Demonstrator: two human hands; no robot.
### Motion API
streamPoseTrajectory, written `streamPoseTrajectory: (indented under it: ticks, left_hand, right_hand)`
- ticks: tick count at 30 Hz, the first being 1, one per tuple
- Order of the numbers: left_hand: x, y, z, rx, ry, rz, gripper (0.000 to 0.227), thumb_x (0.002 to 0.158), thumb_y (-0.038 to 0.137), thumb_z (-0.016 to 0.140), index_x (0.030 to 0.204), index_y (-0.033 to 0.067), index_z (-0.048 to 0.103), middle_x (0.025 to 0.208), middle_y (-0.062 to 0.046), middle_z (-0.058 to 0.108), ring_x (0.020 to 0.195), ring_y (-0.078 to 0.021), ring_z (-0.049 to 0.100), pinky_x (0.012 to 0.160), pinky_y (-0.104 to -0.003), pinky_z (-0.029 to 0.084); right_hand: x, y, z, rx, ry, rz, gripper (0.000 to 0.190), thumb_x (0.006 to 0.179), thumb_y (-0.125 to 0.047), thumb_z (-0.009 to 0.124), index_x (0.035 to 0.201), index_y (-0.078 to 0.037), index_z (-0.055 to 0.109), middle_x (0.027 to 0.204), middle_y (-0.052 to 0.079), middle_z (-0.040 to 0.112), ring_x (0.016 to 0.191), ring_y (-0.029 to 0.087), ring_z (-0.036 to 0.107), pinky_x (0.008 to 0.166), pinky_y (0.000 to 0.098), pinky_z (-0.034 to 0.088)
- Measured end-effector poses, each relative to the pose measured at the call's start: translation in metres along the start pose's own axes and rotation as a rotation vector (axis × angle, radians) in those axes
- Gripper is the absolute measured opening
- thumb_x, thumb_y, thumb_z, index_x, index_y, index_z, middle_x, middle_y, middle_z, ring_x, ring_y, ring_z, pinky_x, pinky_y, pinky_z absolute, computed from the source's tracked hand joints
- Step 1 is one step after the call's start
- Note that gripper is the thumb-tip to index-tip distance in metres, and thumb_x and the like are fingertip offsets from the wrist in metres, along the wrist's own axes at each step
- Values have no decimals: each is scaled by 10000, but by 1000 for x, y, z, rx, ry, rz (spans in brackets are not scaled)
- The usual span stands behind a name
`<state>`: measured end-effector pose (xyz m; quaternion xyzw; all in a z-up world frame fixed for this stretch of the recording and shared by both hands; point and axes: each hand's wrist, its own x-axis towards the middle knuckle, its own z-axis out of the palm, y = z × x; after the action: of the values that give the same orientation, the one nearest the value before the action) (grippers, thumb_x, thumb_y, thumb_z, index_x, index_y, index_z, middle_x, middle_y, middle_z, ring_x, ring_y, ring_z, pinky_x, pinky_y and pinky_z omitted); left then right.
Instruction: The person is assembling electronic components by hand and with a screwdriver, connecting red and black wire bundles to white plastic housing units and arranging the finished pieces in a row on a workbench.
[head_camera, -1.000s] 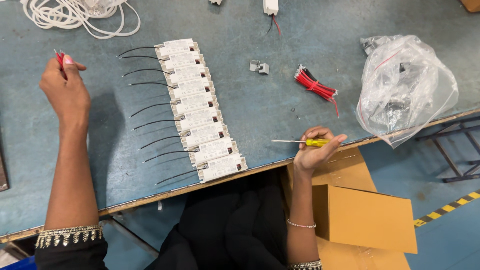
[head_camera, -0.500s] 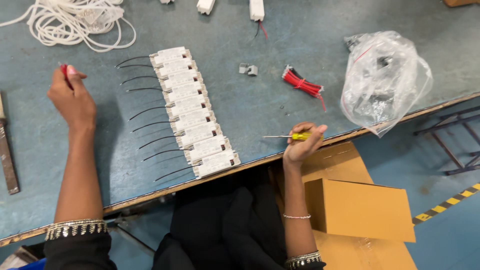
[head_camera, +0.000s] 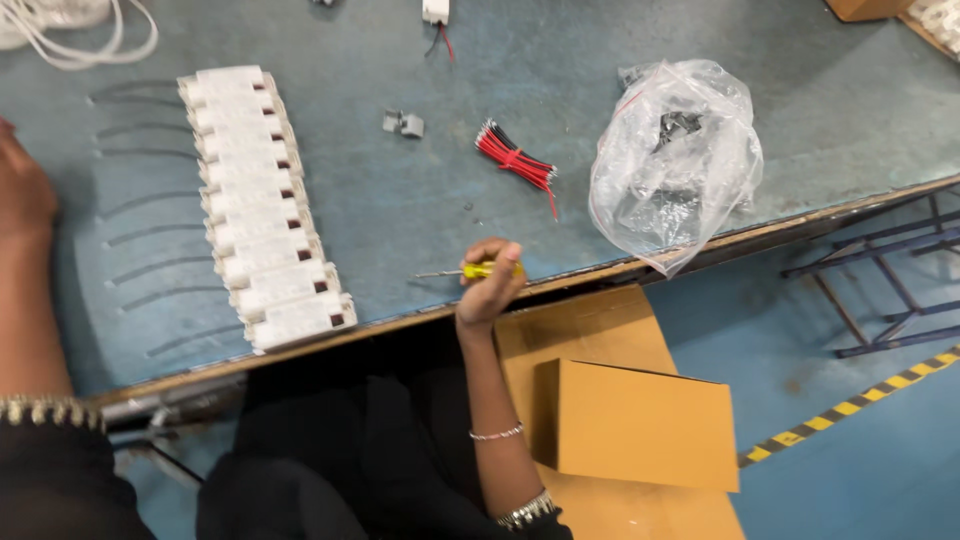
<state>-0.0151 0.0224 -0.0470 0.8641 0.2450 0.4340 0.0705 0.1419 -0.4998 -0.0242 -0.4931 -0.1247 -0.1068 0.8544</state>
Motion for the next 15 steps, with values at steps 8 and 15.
streamPoseTrajectory:
  ticks: [8, 15]
  left_hand:
    - [-3, -16, 1, 41, -24, -44, 321, 1258, 145, 328, 1148, -65, 546, 1030, -183, 637, 914, -325, 629, 859, -423, 509]
    - [-1, -4, -10, 73, -22, -77, 268, 1231, 130, 406, 1079, -36, 550, 919, -194, 659, 862, -379, 650, 748, -482, 493]
  right_hand:
    - [6, -16, 2, -38, -180, 95, 580, 1107, -479, 417, 778, -15, 534, 734, 87, 564, 582, 133, 515, 503, 254, 383]
    - [3, -14, 2, -83, -142, 91, 571, 1103, -480, 409, 782, -25, 535, 723, 82, 571, 563, 124, 509, 492, 251, 381]
